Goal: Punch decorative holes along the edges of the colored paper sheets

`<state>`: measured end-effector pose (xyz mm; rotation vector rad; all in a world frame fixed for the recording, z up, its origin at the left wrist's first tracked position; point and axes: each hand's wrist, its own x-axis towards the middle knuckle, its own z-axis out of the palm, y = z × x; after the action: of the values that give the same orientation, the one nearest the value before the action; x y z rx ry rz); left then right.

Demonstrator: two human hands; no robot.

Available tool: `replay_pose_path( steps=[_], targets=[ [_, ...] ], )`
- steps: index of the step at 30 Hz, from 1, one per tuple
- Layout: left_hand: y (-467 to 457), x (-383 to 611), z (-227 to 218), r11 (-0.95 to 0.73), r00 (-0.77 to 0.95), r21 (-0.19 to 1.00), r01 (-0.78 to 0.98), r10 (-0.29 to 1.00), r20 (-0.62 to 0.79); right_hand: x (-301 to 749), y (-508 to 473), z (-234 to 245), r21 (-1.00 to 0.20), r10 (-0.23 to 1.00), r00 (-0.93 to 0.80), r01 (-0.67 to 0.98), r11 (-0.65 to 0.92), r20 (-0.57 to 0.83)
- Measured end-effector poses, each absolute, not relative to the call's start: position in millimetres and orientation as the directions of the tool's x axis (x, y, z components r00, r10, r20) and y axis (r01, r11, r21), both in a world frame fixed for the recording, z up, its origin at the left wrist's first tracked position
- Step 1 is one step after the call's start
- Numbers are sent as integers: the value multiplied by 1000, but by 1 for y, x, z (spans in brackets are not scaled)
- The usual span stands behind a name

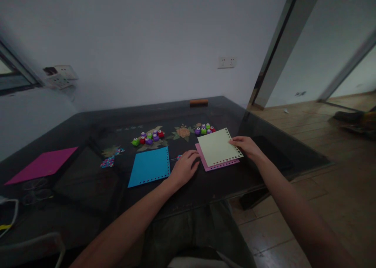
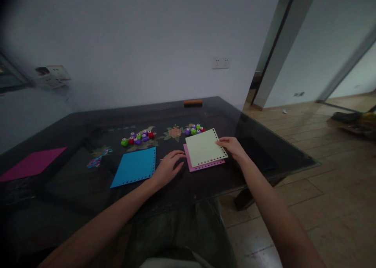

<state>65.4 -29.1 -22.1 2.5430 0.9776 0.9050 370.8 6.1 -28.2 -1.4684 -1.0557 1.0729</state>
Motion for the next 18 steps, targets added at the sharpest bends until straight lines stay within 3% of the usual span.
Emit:
replay_pose_path(
  steps=[13,18],
  targets=[
    [-30,68,-34,-748,681,324,580,663,311,362,5,-32,-966,982,178,233,-109,-68],
    [-28,68,-38,-754,682,300,584,656,323,361,4,-29,-962,978,199,253,-105,-55]
  ],
)
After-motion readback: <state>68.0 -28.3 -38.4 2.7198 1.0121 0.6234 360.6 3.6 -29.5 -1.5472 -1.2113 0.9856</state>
